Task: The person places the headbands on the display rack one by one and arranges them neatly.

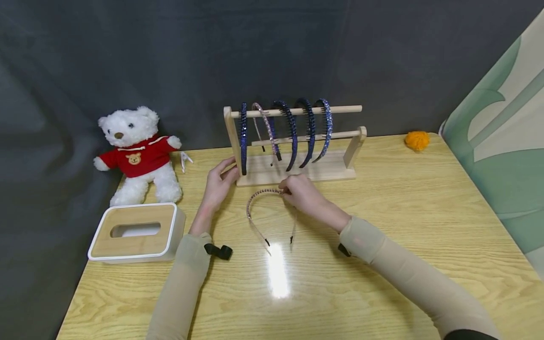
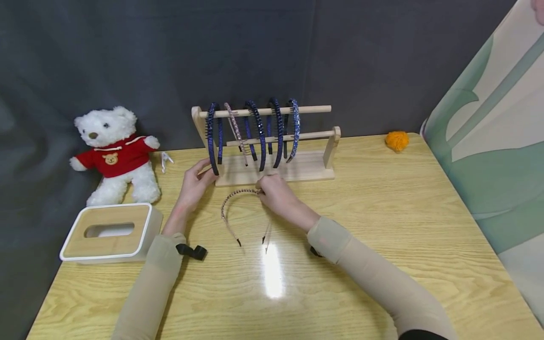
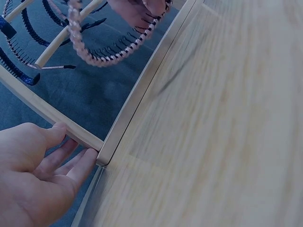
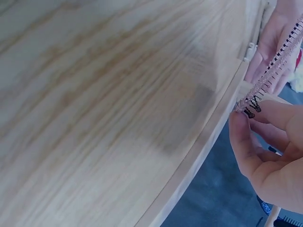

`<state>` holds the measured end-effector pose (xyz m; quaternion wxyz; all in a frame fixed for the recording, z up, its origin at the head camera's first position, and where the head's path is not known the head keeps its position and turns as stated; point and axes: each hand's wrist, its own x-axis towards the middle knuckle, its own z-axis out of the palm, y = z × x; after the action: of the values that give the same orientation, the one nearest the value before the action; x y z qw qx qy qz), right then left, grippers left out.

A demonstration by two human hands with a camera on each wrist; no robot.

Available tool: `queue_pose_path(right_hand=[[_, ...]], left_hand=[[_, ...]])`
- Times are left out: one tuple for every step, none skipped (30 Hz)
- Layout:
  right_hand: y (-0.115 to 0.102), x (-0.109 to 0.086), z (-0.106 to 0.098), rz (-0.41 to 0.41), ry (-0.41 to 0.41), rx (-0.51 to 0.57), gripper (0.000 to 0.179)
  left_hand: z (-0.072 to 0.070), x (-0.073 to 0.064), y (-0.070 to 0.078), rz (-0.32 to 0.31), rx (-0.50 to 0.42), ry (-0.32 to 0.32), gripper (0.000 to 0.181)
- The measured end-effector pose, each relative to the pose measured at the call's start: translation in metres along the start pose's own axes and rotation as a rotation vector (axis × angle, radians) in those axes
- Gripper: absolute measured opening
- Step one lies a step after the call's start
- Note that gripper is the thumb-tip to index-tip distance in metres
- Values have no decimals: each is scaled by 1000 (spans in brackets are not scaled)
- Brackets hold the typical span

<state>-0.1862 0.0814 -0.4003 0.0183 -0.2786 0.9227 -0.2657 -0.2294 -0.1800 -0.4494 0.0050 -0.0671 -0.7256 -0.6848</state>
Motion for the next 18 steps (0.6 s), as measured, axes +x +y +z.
queue_pose_path(right_hand=[[0, -1, -1, -11, 2, -6, 10], [0, -1, -2, -22, 3, -14, 9], [-1, -2, -2, -33, 5, -19, 10], [0, -3, -3, -44, 7, -24, 10], [0, -4, -4, -51, 9, -26, 11], [0, -5, -4, -57, 12, -27, 13], [0, -6, -4, -61, 15, -25, 14], [1, -7, -5, -62, 18, -19, 15], [1, -8, -5, -64, 21, -12, 16], [2, -9, -5, -66, 26, -8, 17], [2, -9, -6, -66, 30, -1, 18], [2, -10, -6, -66, 35, 7, 19], [2, -10, -7, -64, 38, 12, 19], [2, -11, -8, -63, 41, 13, 20], [2, -12, -9, -61, 46, 14, 20], [3, -12, -9, -58, 49, 12, 19], [3, -13, -10, -51, 50, 15, 19], [3, -14, -12, -44, 51, 13, 19]], left_hand=[[0, 0, 0, 0, 3, 0, 43], [0, 0, 0, 1, 3, 0, 43], [0, -1, 0, 2, 0, 0, 43], [0, -1, 0, 4, -1, -1, 43], [0, -1, 0, 4, -2, -2, 43], [0, -1, 0, 5, -3, -4, 43], [0, -1, -1, 7, -6, -4, 43], [0, 0, -1, 8, -8, -3, 43], [0, 0, -1, 8, -10, -2, 42], [0, 0, -2, 8, -9, -1, 42], [0, 0, -2, 9, -10, -1, 42], [0, 1, -2, 12, -11, 1, 42], [0, 1, -3, 13, -9, 2, 42], [0, 1, -3, 15, -8, 3, 42], [0, 1, -3, 17, -7, 3, 42], [0, 0, -3, 18, -3, 3, 42], [-1, 0, -3, 20, 0, 2, 42], [-1, 0, -3, 21, 3, 1, 42]])
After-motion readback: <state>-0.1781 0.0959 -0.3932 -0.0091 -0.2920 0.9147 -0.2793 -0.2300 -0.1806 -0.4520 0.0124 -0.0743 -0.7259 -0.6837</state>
